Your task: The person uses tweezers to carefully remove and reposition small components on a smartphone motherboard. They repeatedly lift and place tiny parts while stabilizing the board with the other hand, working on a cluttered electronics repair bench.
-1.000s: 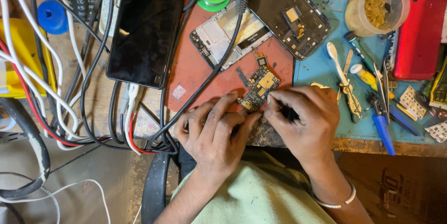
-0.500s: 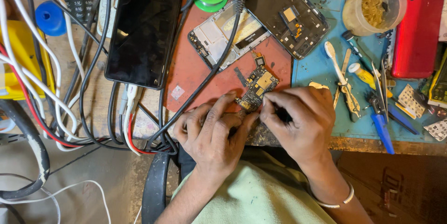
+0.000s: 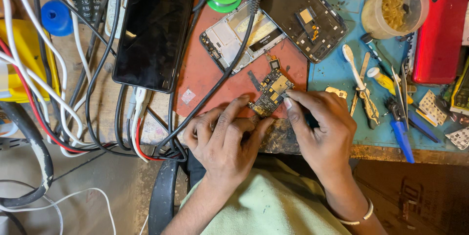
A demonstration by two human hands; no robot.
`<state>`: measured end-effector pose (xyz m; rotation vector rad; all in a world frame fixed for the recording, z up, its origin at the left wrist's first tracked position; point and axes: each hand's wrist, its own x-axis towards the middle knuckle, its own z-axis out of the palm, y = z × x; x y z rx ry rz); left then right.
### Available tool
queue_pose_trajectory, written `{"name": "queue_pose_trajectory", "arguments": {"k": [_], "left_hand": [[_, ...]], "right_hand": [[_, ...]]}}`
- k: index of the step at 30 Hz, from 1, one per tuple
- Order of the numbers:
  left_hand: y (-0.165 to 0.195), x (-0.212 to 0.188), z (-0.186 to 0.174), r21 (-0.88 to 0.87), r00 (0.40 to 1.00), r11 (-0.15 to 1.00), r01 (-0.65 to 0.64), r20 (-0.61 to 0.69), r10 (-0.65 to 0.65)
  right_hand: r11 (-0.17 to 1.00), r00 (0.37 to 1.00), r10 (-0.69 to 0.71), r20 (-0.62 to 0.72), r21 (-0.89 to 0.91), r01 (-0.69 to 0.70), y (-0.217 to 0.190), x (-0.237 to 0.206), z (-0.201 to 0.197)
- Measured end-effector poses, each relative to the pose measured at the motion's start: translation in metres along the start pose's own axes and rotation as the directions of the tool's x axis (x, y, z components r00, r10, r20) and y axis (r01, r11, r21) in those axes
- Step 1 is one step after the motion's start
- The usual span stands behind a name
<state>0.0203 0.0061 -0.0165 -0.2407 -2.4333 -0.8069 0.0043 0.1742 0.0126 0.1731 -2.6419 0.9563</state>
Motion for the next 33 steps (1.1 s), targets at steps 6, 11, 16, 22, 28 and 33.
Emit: {"name": "queue_pose_trajectory", "arguments": {"k": [6,11,16,22,28,33], "left_hand": [[-0.0005,0.0003,0.0001,0.014,1.0,1.0,0.002,0.011,-0.002],[0.0003,0.0005,0.0008,0.015,1.0,1.0,0.007,0.016,-0.007],[-0.001,0.0006,-0.0012,0.015,1.0,1.0,0.001,0.023,-0.001],[-0.001,0.0007,-0.0003,0.006,1.0,1.0,0.003,0.024,-0.003],[-0.0014,0.0013,-0.0005,0.003,1.0,1.0,0.004,0.019,-0.004],[-0.0009,0.001,-0.0008,0.0,0.999,1.0,0.005,0.033,-0.005]], "right_hand": [[0.997,0.999,0.036,-0.03,0.07,-0.034,0.0005,-0.0021,0.0021],[1.0,1.0,0.003,-0.008,0.028,-0.003,-0.0013,-0.0005,0.0022],[1.0,1.0,0.001,-0.002,-0.023,-0.001,-0.0042,0.0017,0.003],[1.0,1.0,-0.002,-0.015,-0.022,0.002,-0.0059,0.0002,0.0042],[0.999,1.0,-0.021,-0.018,-0.026,0.02,-0.0052,0.0004,0.0058],[0.999,1.0,-0.009,-0.022,-0.033,0.008,-0.0055,0.0008,0.0069]]}}
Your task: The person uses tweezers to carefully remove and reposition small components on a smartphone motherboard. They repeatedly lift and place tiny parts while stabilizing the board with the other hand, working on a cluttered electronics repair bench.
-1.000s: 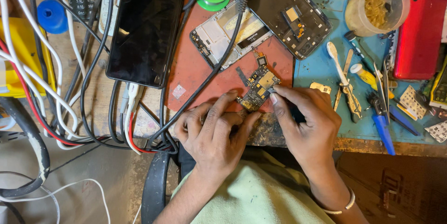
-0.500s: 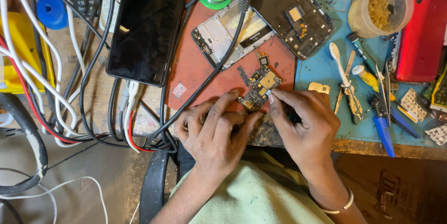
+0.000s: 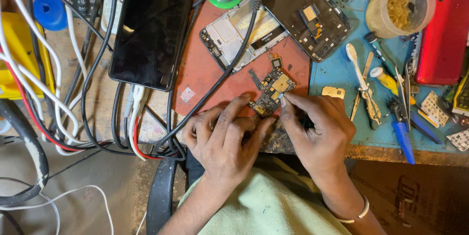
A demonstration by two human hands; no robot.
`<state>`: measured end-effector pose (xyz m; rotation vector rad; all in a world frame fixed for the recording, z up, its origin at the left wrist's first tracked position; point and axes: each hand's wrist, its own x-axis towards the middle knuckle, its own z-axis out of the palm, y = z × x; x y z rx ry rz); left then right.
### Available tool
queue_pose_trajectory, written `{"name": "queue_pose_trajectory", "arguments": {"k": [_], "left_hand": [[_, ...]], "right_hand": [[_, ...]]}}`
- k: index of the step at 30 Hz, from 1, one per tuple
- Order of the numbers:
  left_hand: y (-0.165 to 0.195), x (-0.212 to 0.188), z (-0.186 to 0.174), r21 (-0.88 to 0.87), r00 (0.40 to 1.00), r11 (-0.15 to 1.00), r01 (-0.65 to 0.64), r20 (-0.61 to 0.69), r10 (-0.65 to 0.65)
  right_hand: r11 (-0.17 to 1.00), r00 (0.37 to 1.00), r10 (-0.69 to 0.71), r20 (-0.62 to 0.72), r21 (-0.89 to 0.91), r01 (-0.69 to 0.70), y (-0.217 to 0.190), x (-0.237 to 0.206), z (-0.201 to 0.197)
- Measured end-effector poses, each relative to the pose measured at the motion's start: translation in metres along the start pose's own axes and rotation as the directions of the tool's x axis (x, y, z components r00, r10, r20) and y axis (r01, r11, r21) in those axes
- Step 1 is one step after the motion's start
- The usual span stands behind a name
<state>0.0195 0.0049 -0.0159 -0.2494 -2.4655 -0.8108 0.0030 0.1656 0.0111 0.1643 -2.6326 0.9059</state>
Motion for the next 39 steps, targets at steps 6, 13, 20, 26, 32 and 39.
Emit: {"name": "queue_pose_trajectory", "arguments": {"k": [6,13,20,26,32,39], "left_hand": [[0.0,0.0011,0.0015,0.009,1.0,1.0,0.008,-0.029,-0.008],[0.0002,0.0009,0.0021,0.003,0.999,1.0,-0.002,-0.035,0.002],[0.0,0.0003,0.001,-0.001,1.0,1.0,-0.006,-0.019,0.006],[-0.0003,0.001,0.0008,-0.004,1.0,1.0,-0.005,-0.015,0.005],[0.0,0.0011,0.0018,0.001,1.0,1.0,-0.003,-0.028,0.004],[0.0006,0.001,0.0016,-0.002,1.0,1.0,0.01,-0.029,-0.01]], "right_hand": [[1.0,1.0,-0.007,-0.015,0.0,0.007,0.0,-0.0006,0.001],[1.0,0.999,-0.024,-0.03,-0.003,0.024,0.0014,-0.0014,0.0005],[1.0,1.0,0.002,-0.024,-0.002,-0.002,0.0008,-0.001,0.0001],[1.0,0.999,-0.001,-0.042,-0.023,0.0,0.0012,-0.0009,0.0012],[1.0,0.999,-0.03,-0.038,-0.01,0.03,0.0024,-0.0019,0.0022],[1.0,0.999,-0.031,-0.026,-0.007,0.031,0.0017,-0.0017,0.0011]]}}
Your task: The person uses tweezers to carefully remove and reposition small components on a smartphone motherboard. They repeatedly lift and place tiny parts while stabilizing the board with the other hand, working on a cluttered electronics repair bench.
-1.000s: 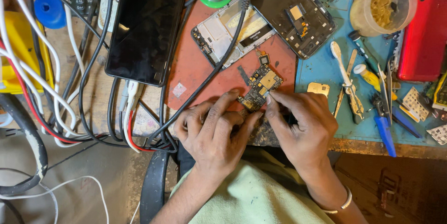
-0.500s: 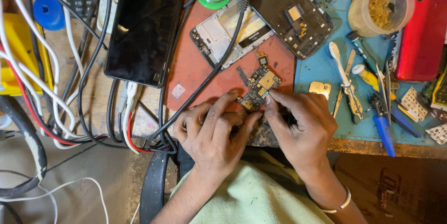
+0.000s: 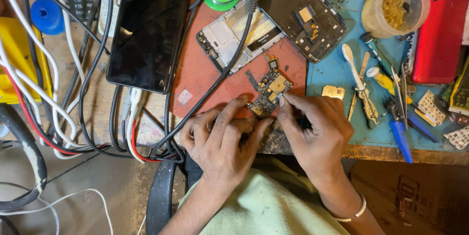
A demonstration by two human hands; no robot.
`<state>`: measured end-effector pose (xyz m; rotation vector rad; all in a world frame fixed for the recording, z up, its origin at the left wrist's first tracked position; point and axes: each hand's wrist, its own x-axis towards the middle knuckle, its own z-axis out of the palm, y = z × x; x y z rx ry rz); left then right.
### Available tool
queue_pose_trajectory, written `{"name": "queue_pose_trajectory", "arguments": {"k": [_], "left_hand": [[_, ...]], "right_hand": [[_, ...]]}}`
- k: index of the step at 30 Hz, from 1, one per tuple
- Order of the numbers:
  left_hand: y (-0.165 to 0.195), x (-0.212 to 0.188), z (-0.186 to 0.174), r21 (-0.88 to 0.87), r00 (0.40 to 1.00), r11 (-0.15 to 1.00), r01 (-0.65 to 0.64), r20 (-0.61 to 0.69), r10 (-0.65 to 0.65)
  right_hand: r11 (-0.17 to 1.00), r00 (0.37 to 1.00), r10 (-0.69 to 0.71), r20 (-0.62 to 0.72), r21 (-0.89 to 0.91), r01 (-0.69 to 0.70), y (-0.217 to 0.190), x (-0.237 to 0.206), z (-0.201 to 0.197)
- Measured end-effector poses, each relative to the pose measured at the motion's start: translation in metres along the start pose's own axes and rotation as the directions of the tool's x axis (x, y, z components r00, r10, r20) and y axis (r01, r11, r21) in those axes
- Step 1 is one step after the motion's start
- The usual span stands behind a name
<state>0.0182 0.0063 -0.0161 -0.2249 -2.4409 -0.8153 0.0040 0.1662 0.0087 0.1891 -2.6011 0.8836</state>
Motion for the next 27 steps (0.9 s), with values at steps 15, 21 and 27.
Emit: {"name": "queue_pose_trajectory", "arguments": {"k": [15,21,27], "left_hand": [[0.0007,0.0017,-0.0007,-0.005,1.0,1.0,-0.013,-0.011,0.013],[0.0006,0.0011,-0.001,0.004,1.0,1.0,-0.009,-0.005,0.009],[-0.0003,0.0006,-0.0023,-0.008,1.0,1.0,-0.015,0.014,0.015]], "right_hand": [[1.0,1.0,-0.008,-0.005,-0.006,0.008,-0.0005,0.0008,-0.0005],[1.0,1.0,-0.02,-0.007,-0.007,0.02,-0.0002,0.0009,-0.0002],[1.0,1.0,-0.024,0.007,0.001,0.024,-0.0009,0.0011,-0.0001]]}}
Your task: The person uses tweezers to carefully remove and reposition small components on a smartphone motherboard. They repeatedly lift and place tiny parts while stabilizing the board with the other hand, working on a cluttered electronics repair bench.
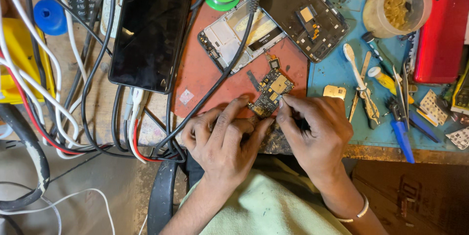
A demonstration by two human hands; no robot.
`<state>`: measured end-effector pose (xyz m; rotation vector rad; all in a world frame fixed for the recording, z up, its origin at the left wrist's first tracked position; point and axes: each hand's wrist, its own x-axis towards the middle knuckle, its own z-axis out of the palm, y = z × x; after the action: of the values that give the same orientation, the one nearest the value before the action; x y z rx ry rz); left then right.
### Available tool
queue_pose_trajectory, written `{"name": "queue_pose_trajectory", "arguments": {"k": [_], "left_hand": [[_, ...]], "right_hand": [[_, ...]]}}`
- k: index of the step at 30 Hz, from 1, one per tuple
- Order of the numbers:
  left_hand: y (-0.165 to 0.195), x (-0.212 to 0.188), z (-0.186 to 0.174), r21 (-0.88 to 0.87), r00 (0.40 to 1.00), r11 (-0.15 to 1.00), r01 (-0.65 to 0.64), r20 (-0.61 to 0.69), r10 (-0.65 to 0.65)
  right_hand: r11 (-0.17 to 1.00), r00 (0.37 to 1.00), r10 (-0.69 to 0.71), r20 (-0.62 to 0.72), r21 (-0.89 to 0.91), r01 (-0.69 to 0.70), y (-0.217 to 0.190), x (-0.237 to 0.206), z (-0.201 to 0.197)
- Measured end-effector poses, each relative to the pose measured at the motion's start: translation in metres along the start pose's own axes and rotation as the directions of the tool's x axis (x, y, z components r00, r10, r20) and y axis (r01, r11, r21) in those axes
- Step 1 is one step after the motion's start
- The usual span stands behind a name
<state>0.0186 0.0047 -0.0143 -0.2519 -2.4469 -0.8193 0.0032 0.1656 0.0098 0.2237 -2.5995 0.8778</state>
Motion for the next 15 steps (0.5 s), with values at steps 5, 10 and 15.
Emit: {"name": "queue_pose_trajectory", "arguments": {"k": [5,10,15], "left_hand": [[-0.0004,-0.0004,0.0003,0.009,1.0,1.0,0.001,-0.009,0.0],[0.0004,0.0006,0.0018,0.011,1.0,1.0,-0.004,-0.016,0.004],[0.0002,0.001,0.0002,0.009,1.0,1.0,-0.002,-0.007,0.002]], "right_hand": [[0.999,0.999,-0.034,0.001,-0.012,0.034,-0.0004,0.0006,-0.0001],[1.0,1.0,-0.007,-0.015,-0.021,0.007,-0.0002,0.0006,-0.0001],[1.0,1.0,-0.019,-0.008,-0.004,0.019,0.001,0.0004,0.0]]}}
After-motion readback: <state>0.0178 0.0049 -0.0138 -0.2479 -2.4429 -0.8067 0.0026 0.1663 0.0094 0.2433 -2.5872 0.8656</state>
